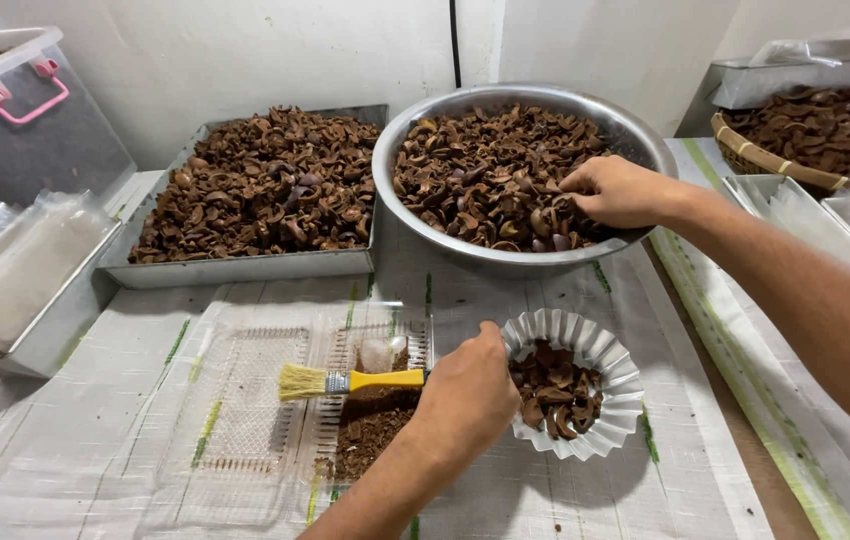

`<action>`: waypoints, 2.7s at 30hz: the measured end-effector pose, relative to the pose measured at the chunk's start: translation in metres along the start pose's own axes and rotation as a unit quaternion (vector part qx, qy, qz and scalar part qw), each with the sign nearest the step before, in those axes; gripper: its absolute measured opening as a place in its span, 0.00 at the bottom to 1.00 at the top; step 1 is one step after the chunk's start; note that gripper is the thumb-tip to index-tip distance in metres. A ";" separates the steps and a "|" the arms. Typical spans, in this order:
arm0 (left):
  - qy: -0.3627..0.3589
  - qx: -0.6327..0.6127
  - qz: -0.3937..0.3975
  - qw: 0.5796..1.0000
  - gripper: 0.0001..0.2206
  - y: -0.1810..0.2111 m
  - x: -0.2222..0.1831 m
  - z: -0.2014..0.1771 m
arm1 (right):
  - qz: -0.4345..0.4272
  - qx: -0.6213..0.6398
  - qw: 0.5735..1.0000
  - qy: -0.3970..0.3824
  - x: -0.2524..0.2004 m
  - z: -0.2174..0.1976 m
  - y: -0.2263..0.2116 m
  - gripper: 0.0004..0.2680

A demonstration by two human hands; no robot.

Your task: Bagging dried plant parts into small plastic bags using hands and a spoon.

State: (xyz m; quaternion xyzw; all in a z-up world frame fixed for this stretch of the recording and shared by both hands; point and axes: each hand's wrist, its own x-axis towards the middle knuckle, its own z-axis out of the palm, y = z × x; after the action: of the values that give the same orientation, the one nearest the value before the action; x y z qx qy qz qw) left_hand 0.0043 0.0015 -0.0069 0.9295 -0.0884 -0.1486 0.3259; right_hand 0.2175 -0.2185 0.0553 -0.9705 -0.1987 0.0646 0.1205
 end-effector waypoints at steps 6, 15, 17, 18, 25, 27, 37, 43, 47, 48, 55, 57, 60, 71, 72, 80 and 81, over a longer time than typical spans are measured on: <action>0.004 -0.003 0.001 1.000 0.16 0.001 -0.001 -0.002 | 0.010 0.050 0.999 0.012 -0.011 -0.007 -0.021 0.14; 0.001 0.005 -0.008 1.000 0.16 0.002 -0.001 -0.002 | 0.008 0.073 0.997 0.017 -0.017 -0.013 -0.032 0.13; 0.005 0.007 -0.004 1.000 0.17 0.001 0.000 -0.001 | 0.035 0.087 0.996 0.008 -0.021 -0.016 -0.036 0.14; 0.004 0.004 -0.007 1.000 0.17 0.000 0.000 -0.001 | 0.020 0.090 0.996 0.014 -0.020 -0.016 -0.035 0.14; 0.010 0.010 0.000 1.000 0.15 -0.001 0.001 0.001 | 0.024 0.139 0.990 0.021 -0.027 -0.023 -0.039 0.12; 0.012 0.013 0.003 1.000 0.15 -0.003 0.003 0.003 | 0.013 0.149 0.988 0.029 -0.029 -0.024 -0.035 0.11; 0.040 0.055 0.068 0.995 0.24 -0.005 -0.005 0.002 | -0.131 0.182 0.972 0.071 -0.088 -0.024 -0.041 0.15; 0.012 0.024 -0.001 1.000 0.14 0.005 -0.005 -0.002 | -0.208 -0.078 0.973 0.058 -0.151 0.000 -0.065 0.10; 0.031 0.032 0.009 0.999 0.13 -0.002 0.001 0.007 | -0.280 -0.381 0.879 0.068 -0.168 0.016 -0.069 0.06; 0.029 0.033 0.011 0.999 0.14 -0.002 0.000 0.008 | -0.258 -0.370 0.890 0.067 -0.169 0.015 -0.069 0.03; 0.019 0.026 -0.007 0.999 0.16 0.005 -0.005 0.001 | 0.023 -0.228 0.970 0.081 -0.142 -0.052 -0.079 0.18; 0.023 0.032 -0.005 0.999 0.14 0.008 -0.005 -0.003 | 0.067 -0.221 0.971 0.068 -0.121 -0.060 -0.072 0.15; 0.021 0.037 -0.005 0.999 0.12 0.008 -0.005 -0.003 | 0.144 -0.187 0.971 0.023 -0.096 -0.057 -0.065 0.10; 0.051 0.049 0.068 0.995 0.21 -0.009 0.004 0.011 | 0.021 -0.118 0.992 -0.041 -0.014 0.003 -0.027 0.10; 0.053 0.050 0.067 0.995 0.21 -0.010 0.004 0.012 | 0.015 -0.081 0.996 -0.036 -0.009 0.006 -0.025 0.11; 0.042 0.044 0.053 0.997 0.22 -0.008 0.006 0.007 | -0.023 0.024 0.999 -0.018 0.008 0.019 -0.014 0.14; 0.040 0.049 0.056 0.996 0.22 -0.008 0.006 0.007 | -0.025 0.037 0.999 -0.015 0.010 0.021 -0.011 0.14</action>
State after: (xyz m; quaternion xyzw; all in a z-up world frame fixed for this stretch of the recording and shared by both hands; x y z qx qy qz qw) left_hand 0.0079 0.0020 -0.0180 0.9432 -0.1340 -0.0882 0.2911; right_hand 0.2184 -0.2000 0.0371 -0.9590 -0.2220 0.0837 0.1550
